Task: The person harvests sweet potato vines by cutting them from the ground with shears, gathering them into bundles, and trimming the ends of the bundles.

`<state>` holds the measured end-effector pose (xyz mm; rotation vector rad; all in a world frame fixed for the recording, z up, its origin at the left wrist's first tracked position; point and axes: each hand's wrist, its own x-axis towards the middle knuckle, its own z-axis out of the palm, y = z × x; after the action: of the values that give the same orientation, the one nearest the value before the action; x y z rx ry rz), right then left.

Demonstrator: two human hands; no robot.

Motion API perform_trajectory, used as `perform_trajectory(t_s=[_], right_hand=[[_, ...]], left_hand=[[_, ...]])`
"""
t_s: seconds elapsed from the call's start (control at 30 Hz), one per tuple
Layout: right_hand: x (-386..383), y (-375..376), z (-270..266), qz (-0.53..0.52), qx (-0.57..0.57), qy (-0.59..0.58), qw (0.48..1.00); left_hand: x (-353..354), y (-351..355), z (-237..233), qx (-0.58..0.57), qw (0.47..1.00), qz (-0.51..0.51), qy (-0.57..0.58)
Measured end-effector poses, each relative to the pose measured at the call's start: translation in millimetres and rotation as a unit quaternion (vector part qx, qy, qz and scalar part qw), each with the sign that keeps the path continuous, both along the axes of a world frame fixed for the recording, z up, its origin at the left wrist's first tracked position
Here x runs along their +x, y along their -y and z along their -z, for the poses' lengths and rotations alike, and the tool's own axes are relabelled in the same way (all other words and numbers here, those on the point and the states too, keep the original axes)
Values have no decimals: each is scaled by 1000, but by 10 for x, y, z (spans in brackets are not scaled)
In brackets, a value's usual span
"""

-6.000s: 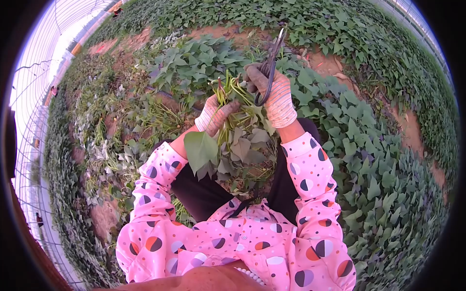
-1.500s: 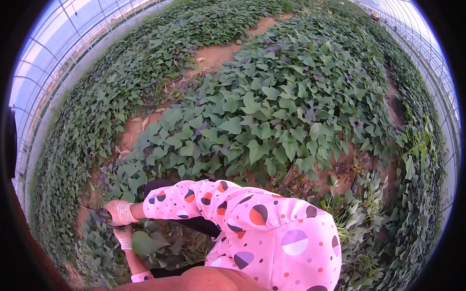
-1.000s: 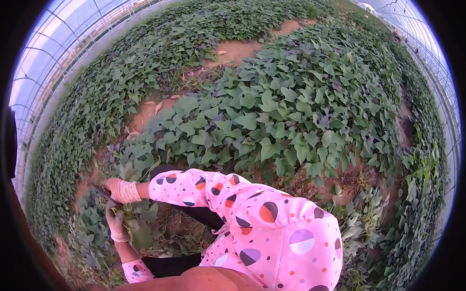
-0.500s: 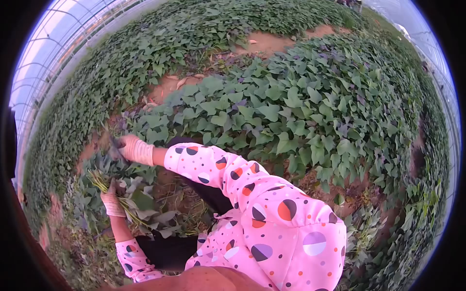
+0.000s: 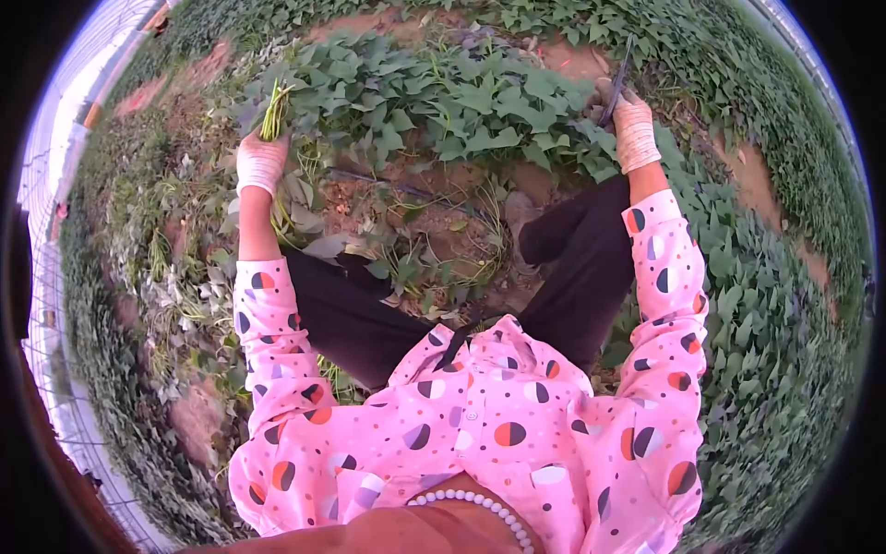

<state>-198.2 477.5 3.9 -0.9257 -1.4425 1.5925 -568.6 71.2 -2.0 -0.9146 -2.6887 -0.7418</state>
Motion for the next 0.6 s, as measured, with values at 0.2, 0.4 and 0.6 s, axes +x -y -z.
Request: perform_trajectory(t_s=[0.2, 0.4, 0.6], right_hand=[[-58, 117, -400, -317, 222, 264, 883], [-437, -388, 385, -442, 125, 494, 738], [-536, -978, 2466, -445, 204, 587, 645]], left_hand=[[226, -4, -46, -438, 864, 136, -206], [517, -187, 364, -163, 970, 131, 126], [1061, -500, 59, -334, 897, 152, 245]])
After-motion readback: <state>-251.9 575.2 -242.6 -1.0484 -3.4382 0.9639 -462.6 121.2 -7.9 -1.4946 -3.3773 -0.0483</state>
